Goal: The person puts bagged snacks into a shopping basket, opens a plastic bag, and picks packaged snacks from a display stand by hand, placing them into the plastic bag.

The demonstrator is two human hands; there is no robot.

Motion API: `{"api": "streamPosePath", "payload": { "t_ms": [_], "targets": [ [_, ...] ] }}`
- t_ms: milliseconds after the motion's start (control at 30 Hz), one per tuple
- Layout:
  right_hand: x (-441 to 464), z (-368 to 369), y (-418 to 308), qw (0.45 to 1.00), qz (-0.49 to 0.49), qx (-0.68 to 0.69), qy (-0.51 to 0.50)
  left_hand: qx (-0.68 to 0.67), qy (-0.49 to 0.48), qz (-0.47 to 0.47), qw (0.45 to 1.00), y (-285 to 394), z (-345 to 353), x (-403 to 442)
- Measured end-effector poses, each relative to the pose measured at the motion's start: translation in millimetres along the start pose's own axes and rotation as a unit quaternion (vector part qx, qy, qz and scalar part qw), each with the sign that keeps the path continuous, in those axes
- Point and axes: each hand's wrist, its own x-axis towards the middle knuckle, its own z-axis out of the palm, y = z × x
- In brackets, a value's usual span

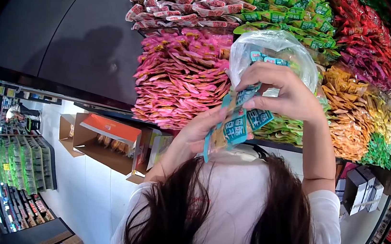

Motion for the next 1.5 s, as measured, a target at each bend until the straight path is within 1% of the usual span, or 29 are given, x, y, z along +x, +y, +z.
{"api": "streamPosePath", "payload": {
  "t_ms": [33, 100, 133, 200, 233, 267, 333, 367, 400, 467, 533, 600, 667, 733, 800, 833, 867, 933, 967, 1000, 1100, 1133, 1200, 1333, 1400, 1500],
  "targets": [
    [-1.0, -0.3, 0.3, 1.000, -0.001, -0.001, 0.000, 0.001, -0.001, 0.000, 1.000, -1.8, -2.3, 1.4],
    [-2.6, 2.1, 3.8, 0.990, 0.121, -0.020, 0.072, -0.001, 0.037, -0.018, 0.999, -4.8, -10.8, 4.0],
    [-1.6, 2.8, 7.7, 0.990, 0.120, -0.022, 0.074, 0.001, 0.035, -0.019, 0.999, -4.0, -9.9, 5.9],
    [1.1, 1.3, 15.5, 0.961, 0.143, 0.121, 0.204, 0.070, 0.023, -0.030, 0.997, -1.9, -8.1, 10.5],
    [1.2, -3.4, 15.8, 0.955, 0.146, 0.149, 0.210, 0.081, -0.001, -0.030, 0.996, -2.0, -9.2, 11.1],
    [1.1, -8.4, 17.3, 0.955, 0.145, 0.147, 0.213, 0.084, -0.004, -0.032, 0.996, 1.0, -8.5, 10.2],
    [-0.5, -17.6, 20.1, 0.940, 0.208, 0.177, 0.205, 0.186, 0.026, -0.047, 0.981, 9.3, -7.5, 5.7],
    [-0.1, -18.2, 14.8, 0.935, 0.211, 0.172, 0.228, 0.234, 0.071, -0.027, 0.969, 8.2, -7.4, 3.3],
    [-1.2, -22.7, 18.9, 0.935, 0.210, 0.170, 0.232, 0.235, 0.068, -0.029, 0.969, 7.4, -9.1, 2.8],
    [-5.1, -33.4, 32.6, 0.943, 0.218, 0.141, 0.209, 0.272, 0.106, 0.059, 0.955, 7.2, -13.7, 3.8],
    [-8.6, -39.5, 41.4, 0.944, 0.214, 0.120, 0.222, 0.275, 0.103, 0.071, 0.953, 14.3, -13.6, 4.2],
    [-7.7, -45.6, 44.2, 0.944, 0.210, 0.099, 0.232, 0.178, 0.065, 0.067, 0.980, 23.0, -20.0, 4.2],
    [-8.5, -46.9, 43.5, 0.945, 0.185, 0.114, 0.243, 0.181, 0.081, 0.083, 0.977, 26.2, -22.9, 7.7],
    [-9.9, -46.5, 30.1, 0.938, 0.199, 0.111, 0.260, 0.191, 0.125, 0.134, 0.964, 28.5, -18.1, 10.8],
    [-13.8, -42.9, 21.8, 0.915, 0.245, 0.150, 0.283, 0.186, 0.126, 0.142, 0.964, 29.3, -19.0, 12.8],
    [-17.0, -38.5, 26.5, 0.909, 0.226, 0.185, 0.297, 0.188, 0.131, 0.156, 0.961, 29.4, -15.6, 13.7],
    [-20.2, -32.6, 35.1, 0.909, 0.230, 0.186, 0.294, 0.190, 0.136, 0.170, 0.957, 29.5, -12.5, 14.0],
    [-25.8, -22.9, 49.4, 0.930, 0.071, 0.195, 0.304, 0.192, 0.142, 0.166, 0.957, 30.9, -11.9, 12.6],
    [-27.6, -24.9, 45.9, 0.941, 0.071, 0.167, 0.284, 0.187, 0.139, 0.164, 0.959, 31.4, -12.6, 12.8],
    [-28.1, -25.8, 47.1, 0.942, 0.071, 0.167, 0.281, 0.182, 0.135, 0.162, 0.960, 31.8, -13.1, 13.3],
    [-30.4, -27.2, 51.3, 0.965, 0.005, 0.106, 0.240, 0.181, 0.142, 0.165, 0.959, 30.1, -14.1, 16.4],
    [-32.0, -27.9, 51.4, 0.965, 0.005, 0.106, 0.239, 0.183, 0.143, 0.159, 0.960, 29.7, -13.0, 16.8],
    [-35.3, -29.0, 51.5, 0.955, -0.017, 0.169, 0.242, 0.185, 0.148, 0.163, 0.958, 28.1, -9.9, 17.7],
    [-40.1, -23.8, 50.8, 0.954, 0.007, 0.151, 0.258, 0.183, 0.169, 0.168, 0.954, 24.0, -10.1, 17.0],
    [-37.3, -14.9, 49.1, 0.941, 0.041, 0.133, 0.309, 0.184, 0.174, 0.166, 0.953, 22.2, -11.8, 16.6],
    [-36.8, -12.0, 50.6, 0.937, 0.044, 0.146, 0.314, 0.182, 0.170, 0.159, 0.955, 21.2, -13.9, 15.3]
  ]
}}
